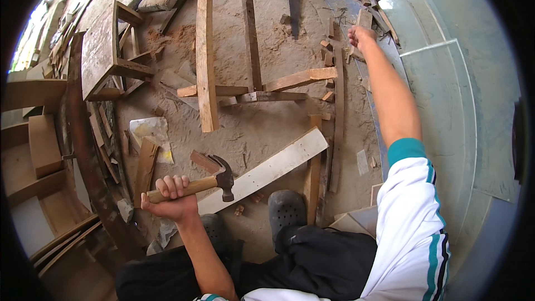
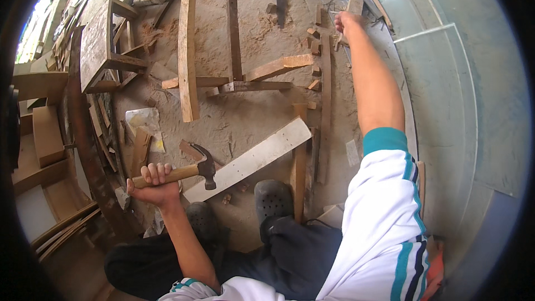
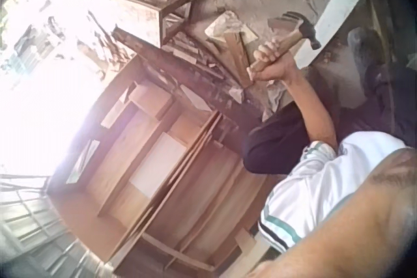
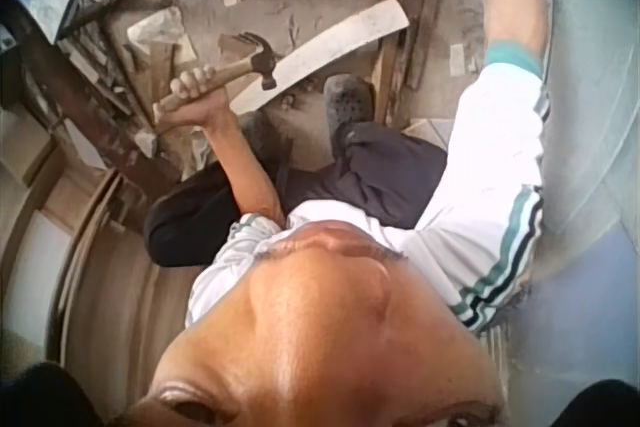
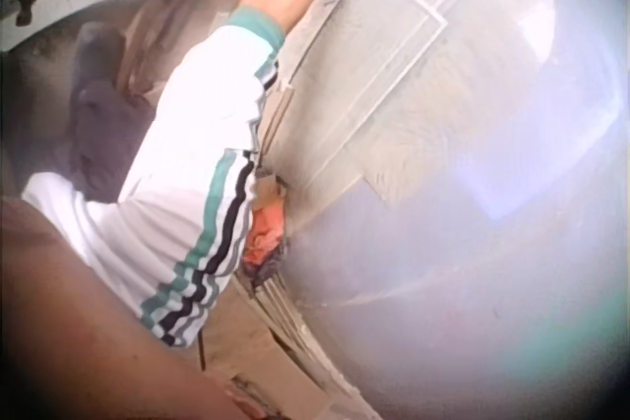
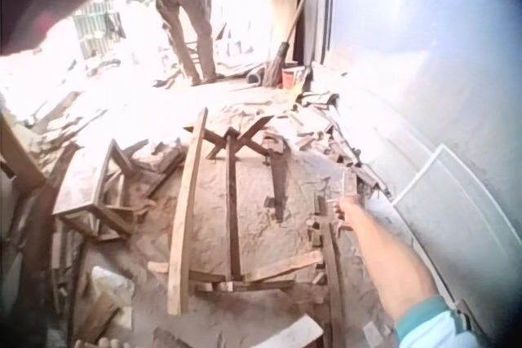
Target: The person hammers nails into a white wooden plank using a hammer. They repeatedly position the plank, strike nails, and adjust the wood on the floor.
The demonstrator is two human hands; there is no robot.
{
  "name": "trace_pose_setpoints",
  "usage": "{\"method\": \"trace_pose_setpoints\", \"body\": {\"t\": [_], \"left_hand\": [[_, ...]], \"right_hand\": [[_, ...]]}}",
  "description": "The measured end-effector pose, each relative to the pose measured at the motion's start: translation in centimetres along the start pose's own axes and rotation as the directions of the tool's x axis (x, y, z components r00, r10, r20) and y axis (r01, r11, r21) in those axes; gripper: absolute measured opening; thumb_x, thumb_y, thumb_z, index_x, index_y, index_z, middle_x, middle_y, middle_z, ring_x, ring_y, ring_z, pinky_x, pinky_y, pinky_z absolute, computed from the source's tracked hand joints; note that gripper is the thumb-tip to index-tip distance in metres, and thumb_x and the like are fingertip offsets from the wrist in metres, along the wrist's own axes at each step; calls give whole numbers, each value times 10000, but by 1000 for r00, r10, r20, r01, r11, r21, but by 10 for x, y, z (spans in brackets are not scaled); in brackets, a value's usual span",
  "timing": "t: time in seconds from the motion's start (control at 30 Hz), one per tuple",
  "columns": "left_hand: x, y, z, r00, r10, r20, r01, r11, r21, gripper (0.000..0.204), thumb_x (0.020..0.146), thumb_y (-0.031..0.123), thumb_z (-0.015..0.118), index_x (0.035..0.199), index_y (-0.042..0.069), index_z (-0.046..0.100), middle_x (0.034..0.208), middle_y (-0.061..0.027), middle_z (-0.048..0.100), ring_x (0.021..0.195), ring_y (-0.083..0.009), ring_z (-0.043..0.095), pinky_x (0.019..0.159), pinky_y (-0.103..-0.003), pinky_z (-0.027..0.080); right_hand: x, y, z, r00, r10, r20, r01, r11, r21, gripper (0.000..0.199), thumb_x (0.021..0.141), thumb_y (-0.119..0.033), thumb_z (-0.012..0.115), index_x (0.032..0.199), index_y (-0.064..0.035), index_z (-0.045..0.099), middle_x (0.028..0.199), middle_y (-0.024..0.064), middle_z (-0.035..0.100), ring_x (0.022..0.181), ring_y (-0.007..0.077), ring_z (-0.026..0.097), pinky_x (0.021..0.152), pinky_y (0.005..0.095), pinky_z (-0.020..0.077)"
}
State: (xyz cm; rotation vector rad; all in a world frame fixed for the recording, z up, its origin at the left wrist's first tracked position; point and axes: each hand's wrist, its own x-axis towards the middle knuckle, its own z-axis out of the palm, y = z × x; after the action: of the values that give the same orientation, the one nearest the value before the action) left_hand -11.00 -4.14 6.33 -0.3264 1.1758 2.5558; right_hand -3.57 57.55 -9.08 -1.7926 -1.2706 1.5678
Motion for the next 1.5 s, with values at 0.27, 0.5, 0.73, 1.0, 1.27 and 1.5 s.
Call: {"method": "trace_pose_setpoints", "body": {"t": [0.27,0.5,0.73,1.0,1.27,1.5], "left_hand": [[-3,-6,-2,1000,-11,-12,11,1000,10,519,820,608,469,583,162,355,520,27,333,487,-126,317,603,-311,311],[-14,-12,0,998,-41,-50,43,998,41,512,830,600,465,593,158,364,526,15,344,490,-133,318,614,-321,318],[-42,-27,17,982,-189,-3,188,979,79,505,835,595,499,626,150,387,557,8,368,506,-139,349,591,-317,332],[-41,-57,62,945,-322,-52,324,904,280,477,806,581,625,712,157,428,593,15,404,532,-144,431,577,-331,391],[-34,-70,78,816,-557,155,450,780,436,317,811,268,782,976,95,574,761,-23,530,681,-145,523,638,-299,436],[2,-53,23,684,-700,204,331,548,768,488,924,558,615,1010,77,628,930,-49,651,863,-154,609,784,-363,496]], "right_hand": [[-49,7,-9,962,-270,-26,269,937,222,189,926,-209,653,972,-26,674,781,33,670,574,114,589,441,254,428],[-198,49,-48,876,-476,-79,477,828,295,376,982,-420,586,795,-95,560,570,-25,457,441,76,420,401,244,322],[-409,154,-41,215,-531,820,894,445,54,545,855,-416,744,1214,-42,577,1135,133,640,1089,284,610,940,386,480],[-464,184,-55,403,-396,825,825,547,-140,983,733,-560,810,1426,-11,381,1403,230,460,1316,374,456,1085,422,395],[-450,182,-74,654,75,753,235,925,-297,707,874,-171,696,1478,-66,344,1280,199,547,863,177,625,637,305,558],[-421,215,-117,708,71,703,227,920,-321,525,909,-26,631,1411,-58,481,1046,97,605,711,114,601,591,278,577]]}}
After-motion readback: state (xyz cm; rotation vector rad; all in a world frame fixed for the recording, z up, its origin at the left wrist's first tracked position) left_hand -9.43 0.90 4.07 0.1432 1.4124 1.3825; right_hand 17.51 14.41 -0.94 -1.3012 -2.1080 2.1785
